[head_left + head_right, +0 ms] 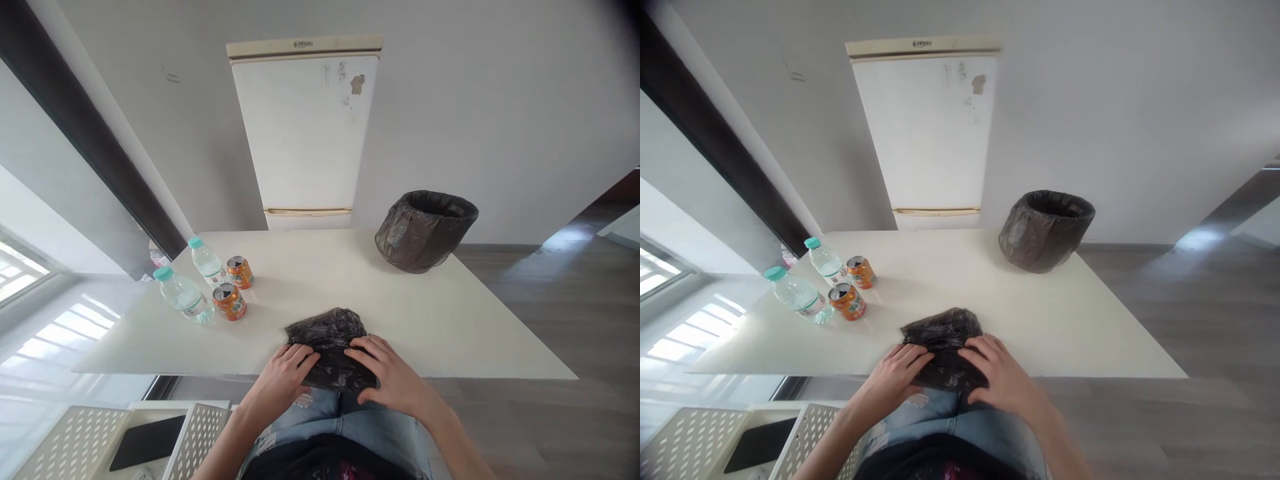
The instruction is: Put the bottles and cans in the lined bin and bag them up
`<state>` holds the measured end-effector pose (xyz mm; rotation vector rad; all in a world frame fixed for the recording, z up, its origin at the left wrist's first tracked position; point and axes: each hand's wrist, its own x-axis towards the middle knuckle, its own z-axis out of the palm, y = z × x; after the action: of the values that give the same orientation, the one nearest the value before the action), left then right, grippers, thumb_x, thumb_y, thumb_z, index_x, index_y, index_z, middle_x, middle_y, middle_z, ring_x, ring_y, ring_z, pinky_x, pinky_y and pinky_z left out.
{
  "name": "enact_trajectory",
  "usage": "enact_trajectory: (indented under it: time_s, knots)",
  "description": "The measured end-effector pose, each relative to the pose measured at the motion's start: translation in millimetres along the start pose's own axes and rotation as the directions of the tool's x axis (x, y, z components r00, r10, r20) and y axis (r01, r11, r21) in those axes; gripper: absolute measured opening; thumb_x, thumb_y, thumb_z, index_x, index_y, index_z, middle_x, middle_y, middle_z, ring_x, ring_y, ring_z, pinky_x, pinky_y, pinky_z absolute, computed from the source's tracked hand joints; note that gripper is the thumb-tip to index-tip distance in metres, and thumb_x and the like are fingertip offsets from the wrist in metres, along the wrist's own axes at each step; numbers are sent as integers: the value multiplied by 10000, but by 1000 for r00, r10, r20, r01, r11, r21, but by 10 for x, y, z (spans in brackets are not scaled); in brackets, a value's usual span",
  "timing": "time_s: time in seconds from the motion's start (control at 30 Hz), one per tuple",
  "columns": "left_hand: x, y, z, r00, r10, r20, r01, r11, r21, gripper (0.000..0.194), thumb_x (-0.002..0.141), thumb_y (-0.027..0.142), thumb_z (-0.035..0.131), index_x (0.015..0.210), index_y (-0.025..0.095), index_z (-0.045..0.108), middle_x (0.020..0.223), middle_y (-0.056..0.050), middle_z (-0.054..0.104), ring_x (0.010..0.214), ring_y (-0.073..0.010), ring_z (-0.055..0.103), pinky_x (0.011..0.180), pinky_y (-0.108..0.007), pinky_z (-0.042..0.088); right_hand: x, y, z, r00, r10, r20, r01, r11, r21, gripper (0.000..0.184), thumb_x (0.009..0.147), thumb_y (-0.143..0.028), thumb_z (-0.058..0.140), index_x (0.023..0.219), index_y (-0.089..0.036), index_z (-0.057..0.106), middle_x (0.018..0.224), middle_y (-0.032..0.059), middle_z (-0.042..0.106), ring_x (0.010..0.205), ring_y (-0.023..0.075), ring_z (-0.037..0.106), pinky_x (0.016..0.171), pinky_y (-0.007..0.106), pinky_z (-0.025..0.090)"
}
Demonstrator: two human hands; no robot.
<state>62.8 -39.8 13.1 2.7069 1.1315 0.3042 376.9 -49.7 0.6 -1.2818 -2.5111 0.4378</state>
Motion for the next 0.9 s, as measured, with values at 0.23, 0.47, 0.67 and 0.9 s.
enact_trajectory:
  time_s: [0.23,0.47,0.67,0.9]
  knots:
    - [13,-142,-14,983,-6,-183,-9,997,-80,449,875,-5,505,1188,237,717,1154,-61,771,1148,-233,699,1061,-428,497,-90,128,135,976,-152,-157,156,988,9,655,853,-5,523,1465,-234,581,1438,108,650,1369,271,577,1193,519,432]
    - [315,-306,19,899,-369,-233,289,904,-315,246,994,176,536,1181,279,659,1100,-8,772,966,-210,739,857,-337,569,287,98,165,871,319,-374,-150,897,417,280,993,-236,510,1172,-246,724,1119,77,780,973,250,738,851,392,609]
    - [503,-400,12,870,-311,-382,250,947,-203,238,1010,160,527,1204,260,620,1197,-61,690,1109,-236,666,963,-394,536,594,63,161,774,452,-443,-270,869,415,315,973,-337,571,1250,-210,651,1082,107,721,916,265,709,843,413,605]
    - [598,-166,31,938,-79,-339,109,991,71,386,1077,275,472,1456,226,519,1483,-126,593,1351,-283,556,1141,-479,436,662,59,231,718,424,-552,-306,905,297,407,963,-256,546,1364,-194,561,1240,158,585,1069,289,662,914,453,606]
